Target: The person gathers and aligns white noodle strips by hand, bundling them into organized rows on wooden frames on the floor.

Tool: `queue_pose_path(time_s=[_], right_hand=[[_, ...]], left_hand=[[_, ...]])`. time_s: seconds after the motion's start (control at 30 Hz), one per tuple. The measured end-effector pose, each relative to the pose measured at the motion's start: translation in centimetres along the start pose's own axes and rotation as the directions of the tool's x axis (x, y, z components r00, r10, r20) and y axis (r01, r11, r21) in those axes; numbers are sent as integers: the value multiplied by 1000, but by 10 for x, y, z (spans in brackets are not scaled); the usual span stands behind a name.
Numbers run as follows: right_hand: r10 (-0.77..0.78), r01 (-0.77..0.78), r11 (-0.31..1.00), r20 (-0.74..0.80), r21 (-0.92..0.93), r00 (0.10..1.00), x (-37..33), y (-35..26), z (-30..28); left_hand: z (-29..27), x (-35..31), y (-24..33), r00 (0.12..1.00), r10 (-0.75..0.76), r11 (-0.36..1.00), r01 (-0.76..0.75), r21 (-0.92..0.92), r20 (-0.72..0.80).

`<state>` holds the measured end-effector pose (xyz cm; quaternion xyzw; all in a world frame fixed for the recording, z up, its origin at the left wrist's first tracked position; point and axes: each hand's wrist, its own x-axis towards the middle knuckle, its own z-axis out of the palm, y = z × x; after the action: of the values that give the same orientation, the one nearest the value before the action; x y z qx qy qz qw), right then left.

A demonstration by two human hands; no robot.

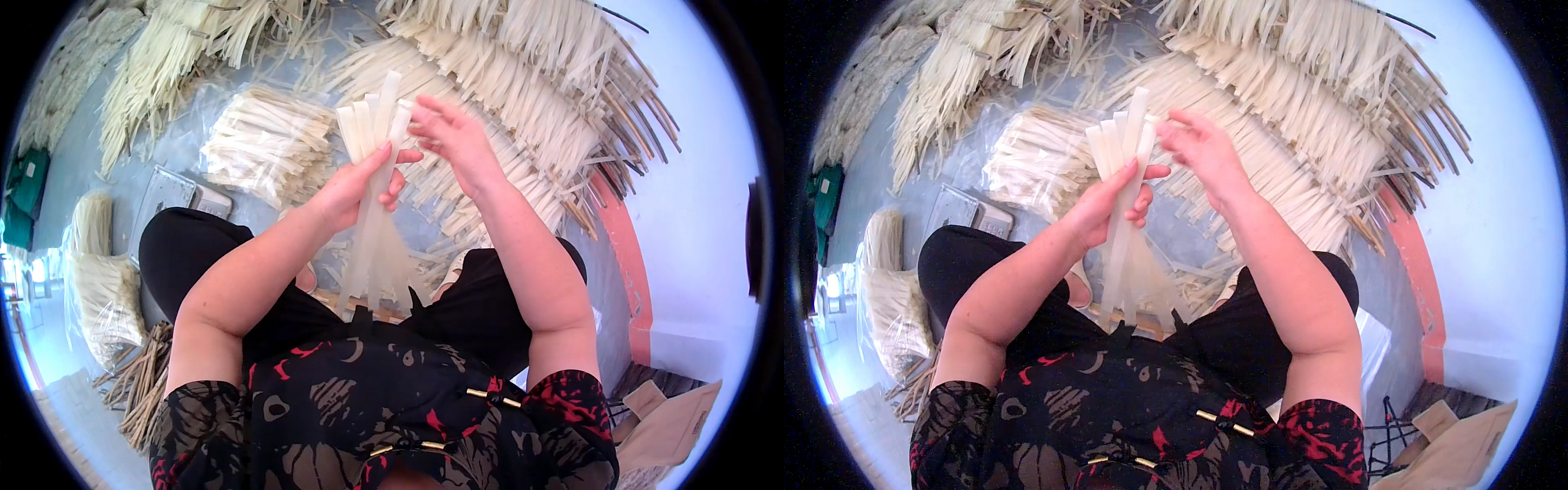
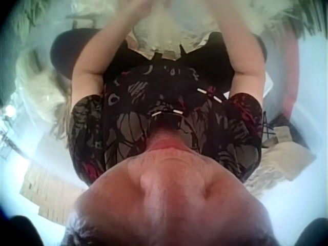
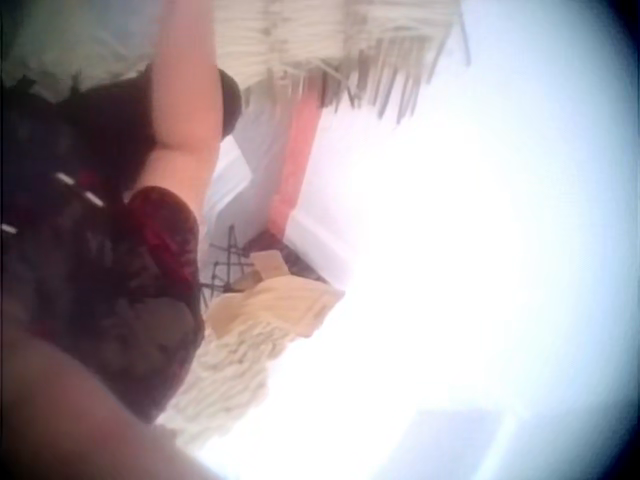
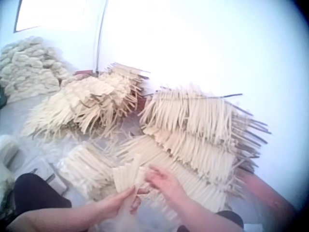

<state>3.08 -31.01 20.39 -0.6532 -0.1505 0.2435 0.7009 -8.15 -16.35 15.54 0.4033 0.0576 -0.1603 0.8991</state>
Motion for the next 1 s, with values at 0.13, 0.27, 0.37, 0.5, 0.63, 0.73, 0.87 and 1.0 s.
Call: queue_pose_path(time_s=[0.13,0.27,0.37,0.5,0.63,0.73,0.87,1.0], right_hand=[[115,-115,993,200,-9,973,-7,8,9],[31,-21,993,-80,118,996,10,1,-5],[-65,121,981,-330,154,942,23,-25,-33],[-236,395,900,-555,185,798,37,-40,-99],[-271,345,938,-581,19,767,37,-35,-101],[-12,34,997,-308,68,951,25,0,-49],[130,-125,987,-48,100,990,2,21,-2],[136,-157,963,110,218,985,-2,28,-1]], left_hand=[[-1,2,-6,998,-50,999,50,0,-35],[6,1,-5,986,-50,999,49,-7,-160],[-6,6,-7,995,10,1000,-10,7,-101],[-11,11,-4,975,14,1000,-12,10,-222],[-24,10,-5,993,22,1000,-19,20,-118],[-10,6,-2,997,-28,997,23,-69,-72],[0,8,-6,990,-139,988,140,-64,9],[10,11,-11,989,-141,988,137,-71,-45]])
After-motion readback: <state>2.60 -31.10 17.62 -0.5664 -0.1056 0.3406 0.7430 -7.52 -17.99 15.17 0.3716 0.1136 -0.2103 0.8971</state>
